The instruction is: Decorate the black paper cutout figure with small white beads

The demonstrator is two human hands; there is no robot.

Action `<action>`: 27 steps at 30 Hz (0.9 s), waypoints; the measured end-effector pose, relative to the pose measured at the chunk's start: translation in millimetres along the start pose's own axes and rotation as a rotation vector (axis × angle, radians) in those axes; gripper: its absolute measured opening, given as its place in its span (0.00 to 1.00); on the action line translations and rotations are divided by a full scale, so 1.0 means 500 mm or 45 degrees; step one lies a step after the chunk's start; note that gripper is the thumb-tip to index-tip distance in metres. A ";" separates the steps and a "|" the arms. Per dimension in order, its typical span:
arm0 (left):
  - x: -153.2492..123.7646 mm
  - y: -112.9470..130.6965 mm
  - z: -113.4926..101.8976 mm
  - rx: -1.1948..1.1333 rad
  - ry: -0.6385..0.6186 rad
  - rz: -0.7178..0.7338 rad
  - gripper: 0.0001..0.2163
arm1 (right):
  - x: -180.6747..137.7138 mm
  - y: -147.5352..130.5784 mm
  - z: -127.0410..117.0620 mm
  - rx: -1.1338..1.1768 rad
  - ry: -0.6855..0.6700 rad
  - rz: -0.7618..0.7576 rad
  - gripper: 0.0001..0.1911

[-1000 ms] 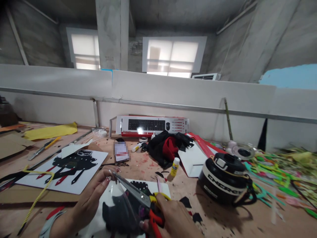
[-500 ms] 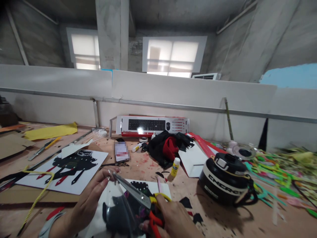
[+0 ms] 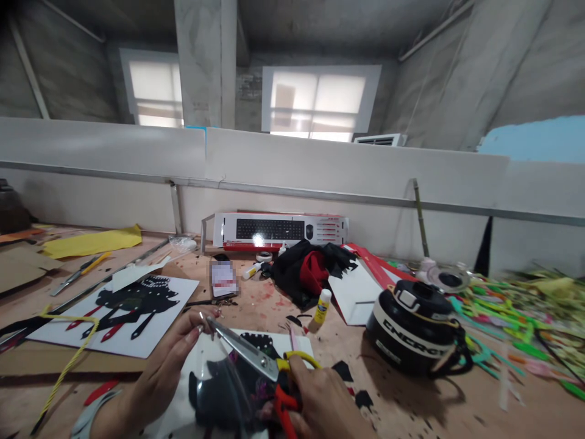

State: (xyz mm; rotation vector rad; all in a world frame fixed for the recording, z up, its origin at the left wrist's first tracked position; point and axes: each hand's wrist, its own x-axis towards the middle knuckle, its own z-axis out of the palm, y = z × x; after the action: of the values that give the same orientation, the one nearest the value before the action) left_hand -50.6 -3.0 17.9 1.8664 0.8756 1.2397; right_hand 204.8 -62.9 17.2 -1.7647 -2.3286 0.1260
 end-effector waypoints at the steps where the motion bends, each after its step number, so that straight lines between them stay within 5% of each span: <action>1: 0.000 -0.001 0.000 0.001 -0.003 0.001 0.13 | 0.000 0.001 0.000 -0.003 0.001 -0.007 0.11; 27: -0.006 -0.011 0.001 -0.105 0.053 -0.017 0.14 | 0.007 -0.019 -0.024 0.185 -0.153 0.080 0.13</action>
State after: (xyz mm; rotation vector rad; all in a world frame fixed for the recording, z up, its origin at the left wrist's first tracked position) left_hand -51.9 -2.6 12.0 1.7734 0.8451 1.2912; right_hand 197.6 -62.9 31.1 -1.8043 -2.2799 0.4112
